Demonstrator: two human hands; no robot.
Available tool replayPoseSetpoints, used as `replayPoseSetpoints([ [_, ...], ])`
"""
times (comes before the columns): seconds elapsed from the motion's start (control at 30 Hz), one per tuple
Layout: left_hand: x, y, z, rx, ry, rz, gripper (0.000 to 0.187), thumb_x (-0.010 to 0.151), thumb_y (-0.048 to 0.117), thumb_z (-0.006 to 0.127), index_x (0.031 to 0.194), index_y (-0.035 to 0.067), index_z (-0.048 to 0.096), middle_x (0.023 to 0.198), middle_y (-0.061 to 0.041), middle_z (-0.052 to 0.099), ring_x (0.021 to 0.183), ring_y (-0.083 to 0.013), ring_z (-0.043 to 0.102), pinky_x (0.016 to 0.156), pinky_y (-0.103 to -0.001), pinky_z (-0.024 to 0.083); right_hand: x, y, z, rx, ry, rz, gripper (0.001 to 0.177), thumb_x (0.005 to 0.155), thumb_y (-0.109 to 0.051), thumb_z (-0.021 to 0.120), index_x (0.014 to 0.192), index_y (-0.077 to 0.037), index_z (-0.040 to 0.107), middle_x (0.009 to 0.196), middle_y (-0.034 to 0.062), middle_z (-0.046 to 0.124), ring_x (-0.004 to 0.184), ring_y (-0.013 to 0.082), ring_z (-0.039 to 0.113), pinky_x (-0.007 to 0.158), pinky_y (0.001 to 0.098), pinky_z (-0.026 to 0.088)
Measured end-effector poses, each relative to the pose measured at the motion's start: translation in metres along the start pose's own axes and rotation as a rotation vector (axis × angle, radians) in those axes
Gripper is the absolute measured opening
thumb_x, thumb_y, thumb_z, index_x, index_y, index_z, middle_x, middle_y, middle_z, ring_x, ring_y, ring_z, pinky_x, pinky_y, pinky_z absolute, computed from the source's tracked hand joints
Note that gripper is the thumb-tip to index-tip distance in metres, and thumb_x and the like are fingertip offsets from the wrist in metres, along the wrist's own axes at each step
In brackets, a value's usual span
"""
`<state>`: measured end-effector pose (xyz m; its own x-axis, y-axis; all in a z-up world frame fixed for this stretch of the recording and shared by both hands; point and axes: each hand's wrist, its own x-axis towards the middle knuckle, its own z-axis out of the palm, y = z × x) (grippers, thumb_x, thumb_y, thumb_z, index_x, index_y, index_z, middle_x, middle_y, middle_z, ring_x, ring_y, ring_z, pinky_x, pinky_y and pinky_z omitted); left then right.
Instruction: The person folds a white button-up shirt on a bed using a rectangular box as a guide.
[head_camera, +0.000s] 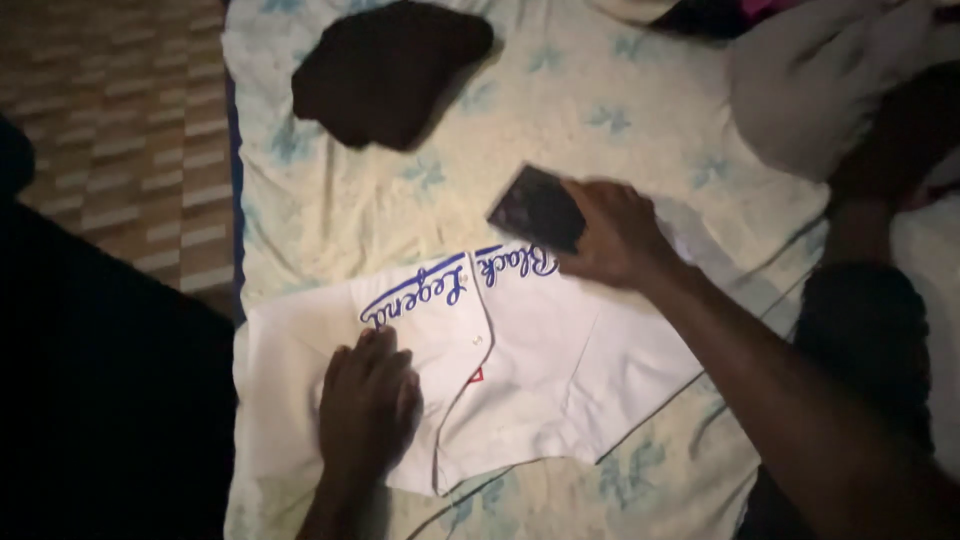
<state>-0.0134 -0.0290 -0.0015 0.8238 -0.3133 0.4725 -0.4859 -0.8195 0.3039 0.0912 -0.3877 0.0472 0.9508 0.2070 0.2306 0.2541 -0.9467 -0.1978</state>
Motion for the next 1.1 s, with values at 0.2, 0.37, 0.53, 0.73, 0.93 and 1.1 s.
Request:
replayPoseSetpoints([
  [0.2,-0.007,-0.008,0.005,-0.049,-0.023,0.044,0.029,0.084,0.020,0.070,0.111,0.008,0.071,0.134,-0.015,0.064,0.134,-0.0354,0.053,0.111,-0.056,0.038,0.071,0.008,0.026,0.093,-0.031,-0.020,0.093,0.064,-0.033,0.085,0.147,-0.005,0.053,0.137,0.0220,0.058,0.131,0.0412,0.051,0.111,0.0516,0.042],
  [0.37,0.007,-0.042,0.006,0.069,-0.075,0.034,0.057,0.084,0.032,0.071,0.132,0.004,0.061,0.144,-0.020,0.055,0.137,-0.0378,0.046,0.110,-0.061,0.031,0.054,0.057,0.061,-0.193,0.169,-0.098,0.068,0.076,-0.011,0.071,0.143,-0.008,0.058,0.149,0.0188,0.058,0.146,0.0368,0.046,0.119,0.0523,0.030],
  [0.53,0.039,-0.113,0.009,0.318,-0.133,-0.074,0.061,0.090,0.039,0.067,0.142,0.011,0.054,0.146,-0.013,0.057,0.140,-0.0351,0.047,0.114,-0.067,0.025,-0.007,0.085,0.051,-0.244,0.114,-0.101,0.064,0.082,-0.004,0.061,0.146,-0.010,0.058,0.147,0.0194,0.058,0.144,0.0336,0.047,0.119,0.0569,0.021],
  [0.73,0.095,-0.122,-0.028,0.267,-0.604,-0.237,0.059,0.082,0.049,0.072,0.134,0.022,0.064,0.122,-0.013,0.071,0.115,-0.0343,0.067,0.107,-0.052,0.042,-0.015,0.029,-0.048,-0.234,-0.457,0.158,0.066,0.082,-0.022,0.070,0.146,-0.020,0.055,0.126,0.0085,0.065,0.127,0.0251,0.057,0.122,0.0515,0.025],
  [0.93,0.101,-0.093,-0.074,0.432,-0.792,-0.210,0.051,0.079,0.054,0.075,0.118,0.022,0.073,0.112,-0.010,0.076,0.109,-0.0323,0.071,0.100,-0.050,0.050,-0.016,0.018,-0.074,-0.504,-0.720,0.082,0.030,0.092,-0.038,0.069,0.117,-0.022,0.075,0.120,0.0061,0.072,0.114,0.0232,0.068,0.101,0.0408,0.051],
  [1.1,0.108,-0.107,-0.133,0.398,-0.381,-0.120,0.042,0.079,0.056,0.074,0.109,0.027,0.075,0.096,-0.008,0.077,0.085,-0.0336,0.074,0.070,-0.048,0.059,-0.013,0.008,-0.140,-0.244,-0.414,0.269,0.029,0.094,-0.030,0.072,0.120,-0.017,0.073,0.106,0.0106,0.078,0.096,0.0309,0.076,0.087,0.0455,0.057],
])
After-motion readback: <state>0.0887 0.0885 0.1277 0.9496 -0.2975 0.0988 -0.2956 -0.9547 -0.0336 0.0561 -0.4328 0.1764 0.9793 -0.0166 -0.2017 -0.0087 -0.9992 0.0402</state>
